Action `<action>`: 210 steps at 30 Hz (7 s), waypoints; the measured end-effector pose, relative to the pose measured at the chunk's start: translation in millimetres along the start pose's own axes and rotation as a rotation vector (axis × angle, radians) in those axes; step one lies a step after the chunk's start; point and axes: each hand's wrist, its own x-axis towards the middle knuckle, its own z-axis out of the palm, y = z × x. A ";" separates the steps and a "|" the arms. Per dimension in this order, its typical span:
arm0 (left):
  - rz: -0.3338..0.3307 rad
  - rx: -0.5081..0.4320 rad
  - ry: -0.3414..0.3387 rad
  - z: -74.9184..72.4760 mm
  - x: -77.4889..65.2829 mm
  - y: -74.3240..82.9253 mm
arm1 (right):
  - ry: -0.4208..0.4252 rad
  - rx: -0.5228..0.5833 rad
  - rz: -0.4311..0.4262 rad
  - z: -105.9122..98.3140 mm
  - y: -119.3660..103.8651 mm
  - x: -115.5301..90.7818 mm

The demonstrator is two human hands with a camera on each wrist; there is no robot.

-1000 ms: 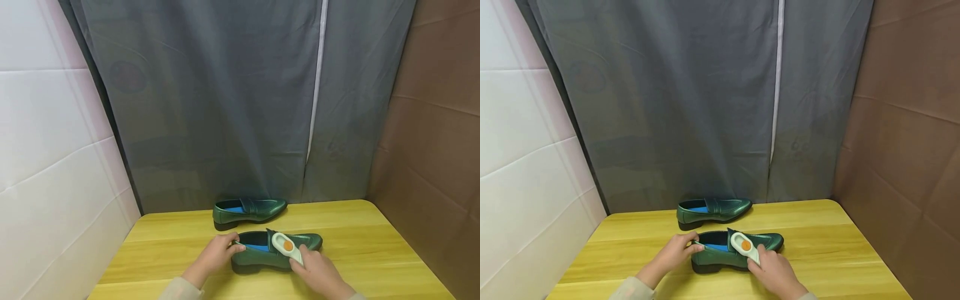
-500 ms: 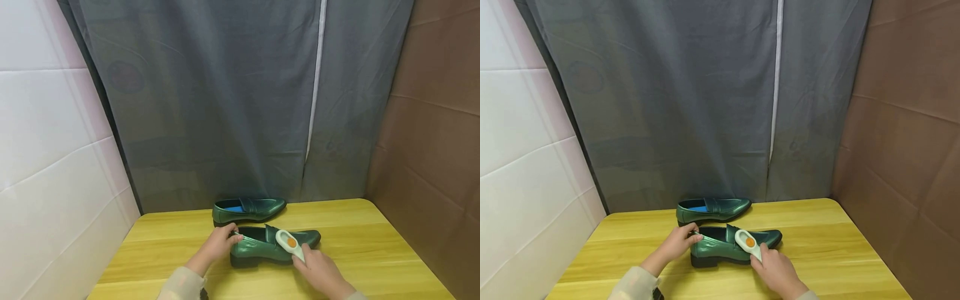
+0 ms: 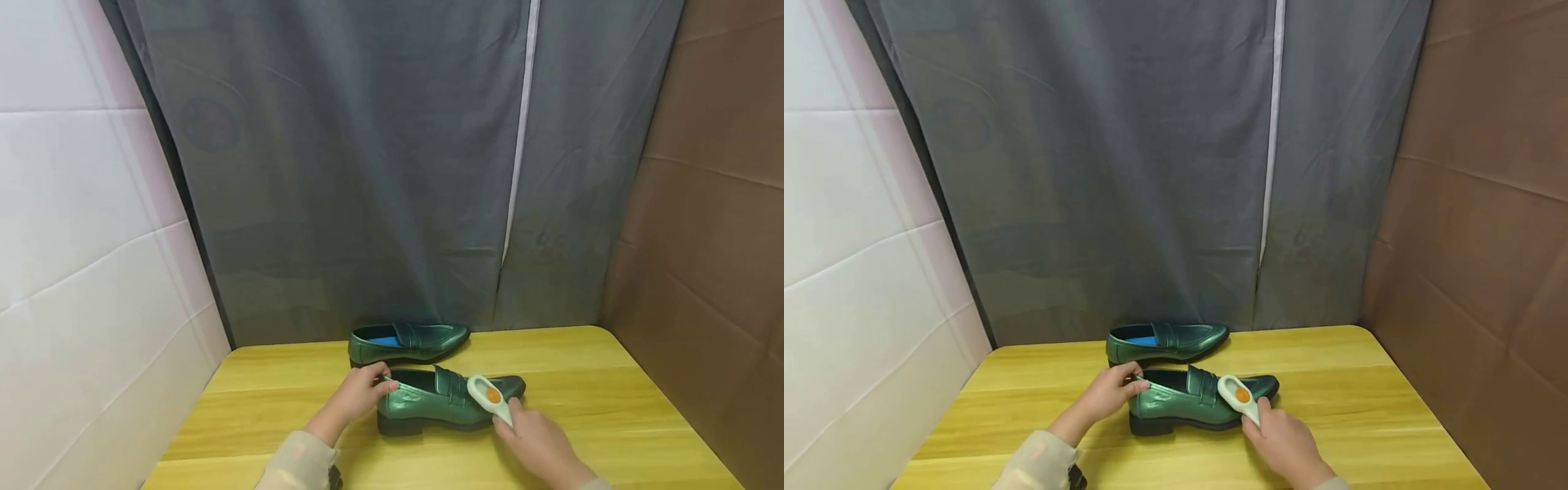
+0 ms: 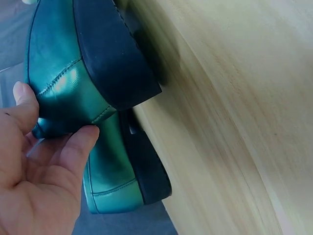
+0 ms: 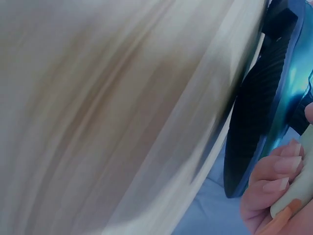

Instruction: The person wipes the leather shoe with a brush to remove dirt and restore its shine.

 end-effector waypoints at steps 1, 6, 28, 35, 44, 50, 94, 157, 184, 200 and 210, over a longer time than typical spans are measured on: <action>0.001 0.003 0.000 -0.1 0.5 -0.4 | -0.001 -0.003 0.005 -0.2 1.7 0.2; -0.003 -0.002 0.001 -0.3 1.7 -1.9 | 0.005 -0.009 0.012 -2.5 9.6 -0.5; -0.012 -0.057 0.022 0.2 12.5 -11.9 | 0.023 -0.007 0.066 -14.2 42.2 -1.4; -0.024 -0.094 0.053 1.1 14.9 -12.8 | 0.000 0.004 0.086 -17.2 49.0 6.2; -0.023 -0.107 0.069 -0.1 17.2 -12.7 | -0.037 0.033 0.138 -19.7 57.4 11.7; -0.021 -0.120 0.056 -0.6 19.7 -16.4 | -0.036 0.015 0.134 -20.1 57.7 14.9; -0.128 -0.163 0.071 2.6 25.1 -16.9 | -0.027 0.095 0.017 -12.3 53.1 3.7; -0.138 -0.186 0.072 5.6 18.7 -18.3 | 0.082 -0.153 -0.423 3.8 -10.3 0.8; -0.097 -0.192 0.089 5.5 14.3 -19.2 | 0.117 -0.235 -0.501 10.4 -38.1 4.1; -0.058 -0.177 0.071 5.4 9.1 -18.0 | 0.159 -0.257 -0.636 13.0 -60.2 11.2; -0.072 -0.192 0.065 4.1 8.4 -16.6 | 0.171 -0.279 -0.677 20.9 -74.8 18.6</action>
